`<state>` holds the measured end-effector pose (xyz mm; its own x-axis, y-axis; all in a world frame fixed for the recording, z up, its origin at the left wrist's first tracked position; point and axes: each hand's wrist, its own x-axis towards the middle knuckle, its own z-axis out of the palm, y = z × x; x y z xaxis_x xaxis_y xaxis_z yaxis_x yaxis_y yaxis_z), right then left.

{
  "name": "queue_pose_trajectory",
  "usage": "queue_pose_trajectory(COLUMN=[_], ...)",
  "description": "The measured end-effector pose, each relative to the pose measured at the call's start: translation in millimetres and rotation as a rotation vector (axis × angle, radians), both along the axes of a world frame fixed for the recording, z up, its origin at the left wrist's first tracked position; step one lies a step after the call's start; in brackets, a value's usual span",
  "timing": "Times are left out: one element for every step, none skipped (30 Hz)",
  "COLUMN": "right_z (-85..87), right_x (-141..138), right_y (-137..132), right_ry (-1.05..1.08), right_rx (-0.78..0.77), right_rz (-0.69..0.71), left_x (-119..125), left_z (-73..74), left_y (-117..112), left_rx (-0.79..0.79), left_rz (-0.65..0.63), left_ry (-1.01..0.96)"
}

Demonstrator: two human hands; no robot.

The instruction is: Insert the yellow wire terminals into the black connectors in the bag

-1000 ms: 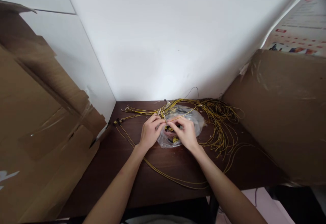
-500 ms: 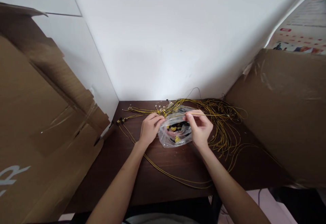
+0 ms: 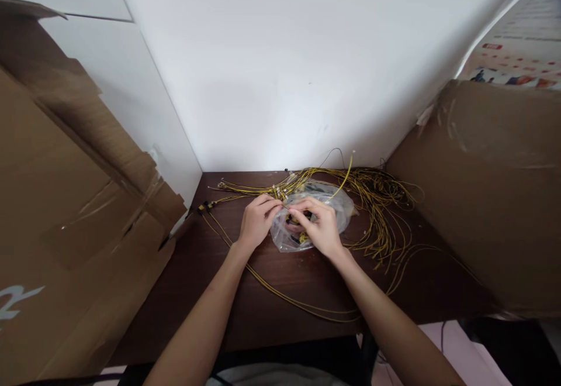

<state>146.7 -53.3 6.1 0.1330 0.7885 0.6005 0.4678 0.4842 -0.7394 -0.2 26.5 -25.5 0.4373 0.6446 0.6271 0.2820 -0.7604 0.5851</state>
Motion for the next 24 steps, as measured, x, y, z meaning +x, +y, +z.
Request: queue_pose_trajectory(right_z=[0.4, 1.1, 1.9, 2.8, 3.8, 4.6, 5.4, 6.0, 6.6, 7.1, 7.6, 8.0, 8.4, 8.8, 9.2, 9.7, 10.2, 11.0, 11.8, 12.9, 14.0, 15.0, 16.0, 16.9], right_x=[0.1, 0.2, 0.4, 0.6, 0.8, 1.3, 1.9, 2.6, 3.4, 4.3, 5.2, 6.0, 6.8, 7.6, 8.3, 8.9, 9.5, 10.0, 10.5, 10.8, 11.1, 11.4, 11.7, 12.0], right_y=[0.2, 0.3, 0.4, 0.3, 0.3, 0.3, 0.2, 0.2, 0.2, 0.3, 0.3, 0.4, 0.5, 0.7, 0.9, 1.2, 1.4, 1.6, 1.6, 1.4, 1.1, 0.4, -0.4, -1.5], right_ry=[0.047, 0.111, 0.191, 0.279, 0.367, 0.450, 0.523, 0.588, 0.649, 0.712, 0.775, 0.835, 0.888, 0.932, 0.967, 0.993, 1.015, 1.039, 1.068, 1.103, 1.145, 1.191, 1.236, 1.278], right_rx=[-0.025, -0.058, -0.098, -0.138, -0.172, -0.190, -0.189, -0.173, -0.149, -0.126, -0.111, -0.106, -0.105, -0.101, -0.094, -0.086, -0.076, -0.069, -0.068, -0.074, -0.084, -0.098, -0.116, -0.135], right_rz=[0.010, 0.027, 0.050, 0.076, 0.103, 0.129, 0.154, 0.177, 0.200, 0.222, 0.244, 0.264, 0.281, 0.295, 0.305, 0.315, 0.326, 0.343, 0.370, 0.406, 0.450, 0.501, 0.555, 0.609], left_x=[0.2, 0.3, 0.3, 0.2, 0.0, -0.2, -0.5, -0.7, -0.8, -0.8, -0.7, -0.6, -0.4, -0.2, 0.0, 0.0, 0.0, 0.0, -0.2, -0.4, -0.6, -0.8, -1.1, -1.3], left_z=[-0.1, -0.1, 0.0, 0.2, 0.4, 0.6, 0.7, 0.9, 0.9, 0.9, 0.9, 1.0, 1.0, 1.1, 1.2, 1.4, 1.5, 1.7, 1.8, 1.9, 2.0, 1.9, 1.9, 1.8], left_y=[0.0, 0.2, 0.4, 0.6, 1.0, 1.5, 2.0, 2.5, 3.2, 3.7, 4.3, 4.7, 5.0, 5.2, 5.2, 5.1, 4.9, 4.7, 4.5, 4.5, 4.6, 4.9, 5.3, 5.8], left_rx=[-0.007, -0.012, -0.016, -0.018, -0.018, -0.016, -0.014, -0.013, -0.012, -0.013, -0.014, -0.016, -0.017, -0.018, -0.018, -0.017, -0.017, -0.016, -0.014, -0.012, -0.010, -0.010, -0.010, -0.011], left_rz=[-0.001, 0.001, 0.008, 0.020, 0.035, 0.052, 0.069, 0.085, 0.099, 0.111, 0.121, 0.132, 0.142, 0.149, 0.153, 0.154, 0.154, 0.152, 0.152, 0.154, 0.158, 0.163, 0.170, 0.179], left_ry=[0.001, 0.001, 0.002, 0.004, 0.006, 0.007, 0.007, 0.007, 0.008, 0.007, 0.007, 0.005, 0.004, 0.002, 0.001, 0.001, 0.003, 0.005, 0.007, 0.009, 0.010, 0.010, 0.008, 0.007])
